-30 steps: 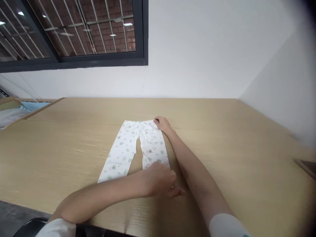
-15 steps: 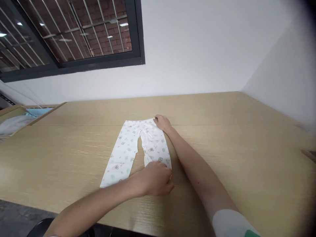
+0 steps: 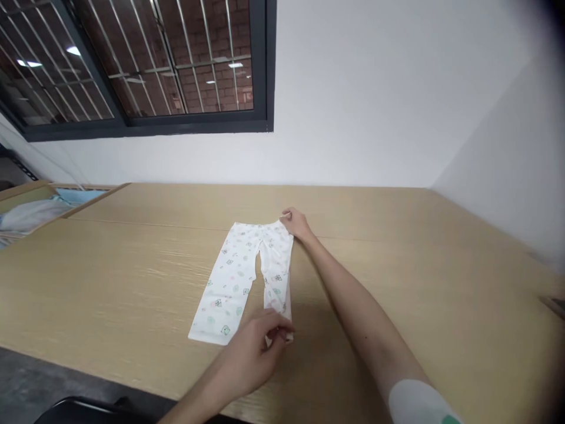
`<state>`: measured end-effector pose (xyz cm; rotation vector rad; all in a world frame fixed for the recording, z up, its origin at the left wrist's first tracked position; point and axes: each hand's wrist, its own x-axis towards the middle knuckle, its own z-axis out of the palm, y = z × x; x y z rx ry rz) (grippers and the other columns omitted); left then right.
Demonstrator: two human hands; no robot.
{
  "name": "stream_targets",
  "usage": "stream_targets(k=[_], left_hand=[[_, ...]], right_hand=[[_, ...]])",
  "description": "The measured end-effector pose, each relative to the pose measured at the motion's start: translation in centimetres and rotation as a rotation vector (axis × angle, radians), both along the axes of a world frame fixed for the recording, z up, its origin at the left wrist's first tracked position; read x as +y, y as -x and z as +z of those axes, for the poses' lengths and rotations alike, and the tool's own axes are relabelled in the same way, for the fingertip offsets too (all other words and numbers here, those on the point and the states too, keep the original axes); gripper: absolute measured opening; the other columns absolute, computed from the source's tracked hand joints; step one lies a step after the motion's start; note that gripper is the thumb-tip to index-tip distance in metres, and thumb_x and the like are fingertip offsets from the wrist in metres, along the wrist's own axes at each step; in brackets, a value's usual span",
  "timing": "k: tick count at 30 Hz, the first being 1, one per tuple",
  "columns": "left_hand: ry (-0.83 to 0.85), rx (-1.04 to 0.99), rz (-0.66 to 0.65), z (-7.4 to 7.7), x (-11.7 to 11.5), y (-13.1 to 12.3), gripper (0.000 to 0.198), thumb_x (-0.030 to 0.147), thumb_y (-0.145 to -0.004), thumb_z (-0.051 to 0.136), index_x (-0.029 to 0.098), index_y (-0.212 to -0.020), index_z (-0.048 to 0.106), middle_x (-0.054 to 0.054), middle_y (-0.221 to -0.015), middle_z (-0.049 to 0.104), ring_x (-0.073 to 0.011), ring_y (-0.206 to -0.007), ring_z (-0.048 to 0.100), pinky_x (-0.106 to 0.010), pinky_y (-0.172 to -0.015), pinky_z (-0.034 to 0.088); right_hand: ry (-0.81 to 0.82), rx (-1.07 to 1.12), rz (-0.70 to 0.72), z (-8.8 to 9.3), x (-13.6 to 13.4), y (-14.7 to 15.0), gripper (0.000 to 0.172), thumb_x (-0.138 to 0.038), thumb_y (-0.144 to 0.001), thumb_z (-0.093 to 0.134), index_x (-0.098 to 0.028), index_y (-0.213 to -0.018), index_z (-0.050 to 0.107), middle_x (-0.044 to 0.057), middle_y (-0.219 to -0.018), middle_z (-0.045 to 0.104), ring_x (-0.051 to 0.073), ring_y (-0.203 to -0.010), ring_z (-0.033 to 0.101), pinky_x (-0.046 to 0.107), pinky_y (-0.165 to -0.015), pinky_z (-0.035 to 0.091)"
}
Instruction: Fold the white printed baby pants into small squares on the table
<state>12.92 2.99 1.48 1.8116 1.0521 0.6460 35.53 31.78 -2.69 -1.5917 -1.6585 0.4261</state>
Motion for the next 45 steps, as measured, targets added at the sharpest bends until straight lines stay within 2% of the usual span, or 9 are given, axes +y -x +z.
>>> stream_targets(k=[6, 13, 20, 28, 33, 37, 39, 42, 45], left_hand=[[0.006, -0.167, 0.185, -2.3, -1.6, 4.0, 0.028, 0.044, -0.096, 0.05, 0.027, -0.1, 0.073, 0.0, -0.095, 0.069, -0.0111, -0.09, 0.062, -0.019, -0.076, 0.046], [-0.087, -0.165, 0.421, -3.3, -2.4, 8.3, 0.032, 0.054, -0.092, 0.059, 0.025, -0.085, 0.07, 0.002, -0.081, 0.066, -0.0098, -0.081, 0.061, -0.017, -0.076, 0.046], [-0.264, 0.062, 0.56, -6.0, -2.4, 11.8, 0.026, 0.048, -0.096, 0.057, 0.026, -0.087, 0.068, 0.004, -0.082, 0.066, -0.0086, -0.076, 0.061, -0.018, -0.072, 0.046], [-0.636, 0.451, 0.596, -8.2, -2.1, 12.4, 0.024, 0.038, -0.1, 0.049, 0.025, -0.089, 0.065, 0.002, -0.082, 0.066, -0.0133, -0.078, 0.063, -0.025, -0.074, 0.047], [-0.818, 0.71, 0.71, -7.7, -3.0, 11.5, 0.027, 0.048, -0.092, 0.061, 0.026, -0.107, 0.069, -0.005, -0.101, 0.066, -0.0198, -0.086, 0.06, -0.03, -0.078, 0.047], [-0.96, 0.689, 0.619, -8.7, -3.9, 9.8, 0.035, 0.042, -0.095, 0.055, 0.025, -0.124, 0.064, -0.009, -0.129, 0.064, -0.0241, -0.112, 0.062, -0.033, -0.089, 0.05], [-1.055, 0.734, 0.574, -9.9, -4.3, 9.1, 0.036, 0.042, -0.094, 0.054, 0.024, -0.123, 0.065, -0.011, -0.127, 0.066, -0.0274, -0.115, 0.063, -0.037, -0.091, 0.051], [-1.098, 0.823, 0.536, -11.8, -4.9, 8.8, 0.03, 0.046, -0.091, 0.058, 0.026, -0.11, 0.071, -0.01, -0.108, 0.071, -0.0281, -0.106, 0.066, -0.038, -0.09, 0.052], [-1.078, 0.864, 0.537, -12.6, -5.1, 8.9, 0.028, 0.047, -0.091, 0.06, 0.025, -0.103, 0.072, -0.011, -0.107, 0.072, -0.0294, -0.109, 0.066, -0.042, -0.097, 0.052]], right_hand=[[-0.014, 0.161, -0.061, 2.2, 1.0, 4.3, 0.031, -0.034, -0.081, 0.062, -0.017, -0.106, 0.059, 0.003, -0.083, 0.069, 0.018, -0.073, 0.067, 0.029, -0.069, 0.052], [-0.027, 0.118, -0.094, 2.3, 2.3, 12.2, 0.025, -0.026, -0.078, 0.063, -0.019, -0.102, 0.058, 0.004, -0.094, 0.068, 0.02, -0.09, 0.066, 0.031, -0.084, 0.05], [0.067, -0.035, -0.059, 0.9, 2.2, 18.1, 0.028, -0.019, -0.083, 0.059, -0.021, -0.111, 0.058, 0.008, -0.103, 0.068, 0.026, -0.097, 0.065, 0.035, -0.081, 0.05], [0.126, -0.203, 0.005, 1.1, 0.3, 20.4, 0.024, -0.021, -0.093, 0.054, -0.018, -0.117, 0.057, 0.013, -0.114, 0.068, 0.029, -0.105, 0.065, 0.04, -0.088, 0.05], [-0.066, -0.367, 0.434, 2.8, -5.2, 21.2, 0.038, -0.036, -0.104, 0.042, -0.014, -0.133, 0.053, 0.019, -0.133, 0.062, 0.031, -0.123, 0.058, 0.046, -0.103, 0.046], [-0.08, -0.356, 0.932, 3.4, -13.2, 20.8, 0.061, -0.055, -0.106, 0.036, -0.016, -0.152, 0.038, 0.016, -0.156, 0.045, 0.028, -0.144, 0.042, 0.047, -0.115, 0.039], [-0.129, -0.334, 1.134, 3.2, -17.0, 20.2, 0.064, -0.054, -0.107, 0.033, -0.015, -0.157, 0.033, 0.014, -0.162, 0.036, 0.023, -0.151, 0.032, 0.043, -0.123, 0.03], [-0.194, -0.37, 1.292, 2.2, -20.9, 19.1, 0.061, -0.046, -0.108, 0.04, -0.009, -0.157, 0.035, 0.017, -0.163, 0.031, 0.019, -0.156, 0.02, 0.036, -0.127, 0.022], [-0.157, -0.427, 1.301, 0.9, -21.7, 17.9, 0.061, -0.046, -0.107, 0.042, -0.007, -0.154, 0.041, 0.017, -0.16, 0.037, 0.021, -0.155, 0.021, 0.036, -0.128, 0.019]])
